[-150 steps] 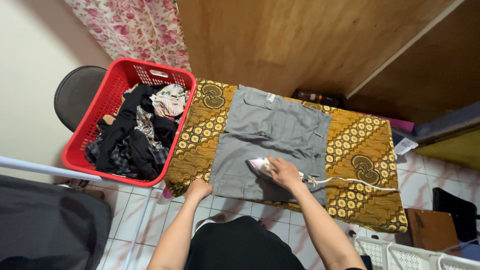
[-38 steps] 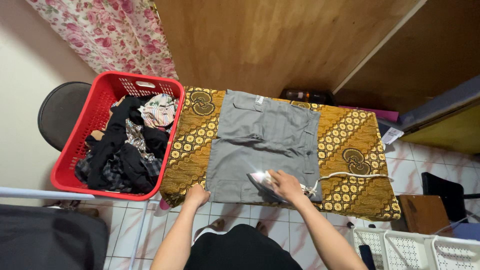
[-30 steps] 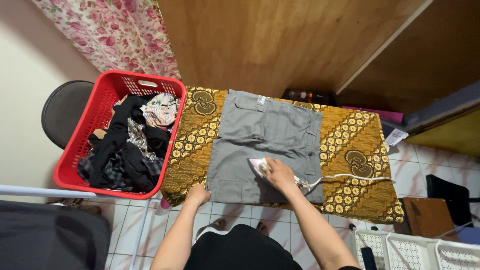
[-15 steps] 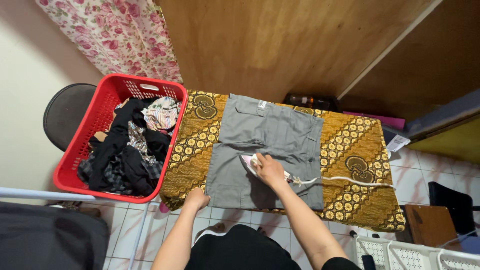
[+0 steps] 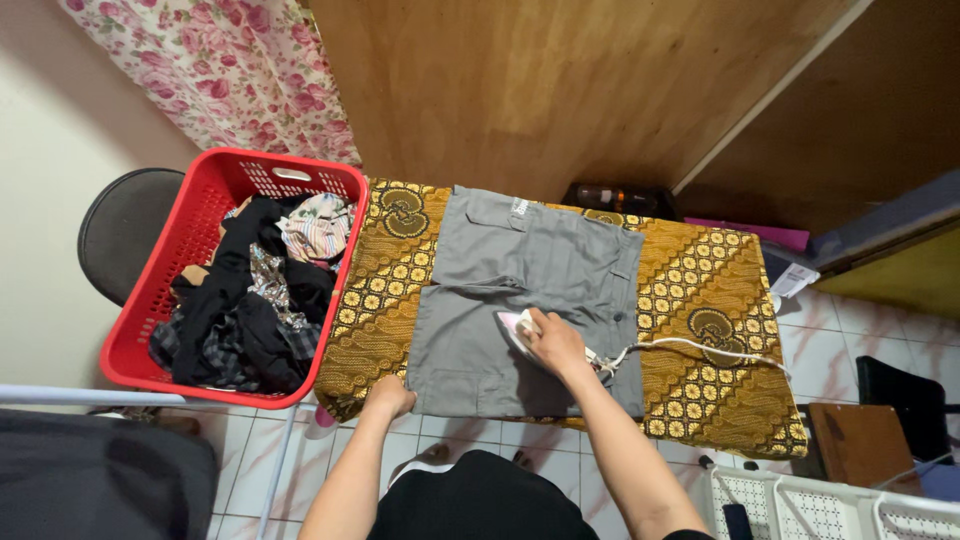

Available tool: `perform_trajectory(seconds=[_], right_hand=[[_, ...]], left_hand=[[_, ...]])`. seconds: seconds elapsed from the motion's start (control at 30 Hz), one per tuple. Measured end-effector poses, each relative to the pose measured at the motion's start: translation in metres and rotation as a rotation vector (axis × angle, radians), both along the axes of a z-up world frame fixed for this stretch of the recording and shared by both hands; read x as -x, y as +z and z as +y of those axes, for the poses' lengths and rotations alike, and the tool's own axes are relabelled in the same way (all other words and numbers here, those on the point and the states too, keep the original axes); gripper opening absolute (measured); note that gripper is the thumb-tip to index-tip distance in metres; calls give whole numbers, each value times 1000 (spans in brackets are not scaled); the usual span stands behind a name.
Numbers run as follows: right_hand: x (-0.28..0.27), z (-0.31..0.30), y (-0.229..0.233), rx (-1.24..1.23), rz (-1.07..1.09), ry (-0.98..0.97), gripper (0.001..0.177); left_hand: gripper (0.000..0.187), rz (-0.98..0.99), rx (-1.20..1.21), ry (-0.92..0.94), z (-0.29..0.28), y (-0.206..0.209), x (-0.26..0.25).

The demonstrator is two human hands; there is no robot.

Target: The person takes a pair of grey shorts from a red laundry basket, lays them on a patterned table, and irons them with a white iron. They smooth the fabric, iron both sides, and fold the shorts before placing them aside.

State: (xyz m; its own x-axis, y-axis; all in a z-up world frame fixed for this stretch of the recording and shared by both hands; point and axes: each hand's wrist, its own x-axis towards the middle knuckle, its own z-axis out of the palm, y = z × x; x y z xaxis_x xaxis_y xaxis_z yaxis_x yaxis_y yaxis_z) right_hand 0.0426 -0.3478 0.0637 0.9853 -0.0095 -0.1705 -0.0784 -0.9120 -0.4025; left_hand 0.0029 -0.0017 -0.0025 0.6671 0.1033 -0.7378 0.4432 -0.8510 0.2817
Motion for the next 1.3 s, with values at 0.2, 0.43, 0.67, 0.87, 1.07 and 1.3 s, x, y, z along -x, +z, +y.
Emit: perform_trajectory(seconds=[0.2, 0.43, 0.67, 0.87, 1.07, 1.3], right_hand=[[11, -20, -2, -72, 12, 16, 45], [33, -81, -4, -155, -27, -124, 49], [40, -183, -6, -398, -161, -370, 39], [50, -245, -20, -681, -447, -656, 46], [58, -275, -39, -800, -651, -852, 40], [80, -284, -57, -807, -672, -921, 34]], left_hand=[[51, -23, -5, 4, 1, -12, 2], [49, -27, -57, -30, -5, -8, 5], [32, -537, -413, -200, -68, 43, 18], [38, -599, 46, -366, -133, 38, 10], [49, -494, 91, -335, -166, 6, 14], [49, -434, 6, -331, -176, 1, 17]])
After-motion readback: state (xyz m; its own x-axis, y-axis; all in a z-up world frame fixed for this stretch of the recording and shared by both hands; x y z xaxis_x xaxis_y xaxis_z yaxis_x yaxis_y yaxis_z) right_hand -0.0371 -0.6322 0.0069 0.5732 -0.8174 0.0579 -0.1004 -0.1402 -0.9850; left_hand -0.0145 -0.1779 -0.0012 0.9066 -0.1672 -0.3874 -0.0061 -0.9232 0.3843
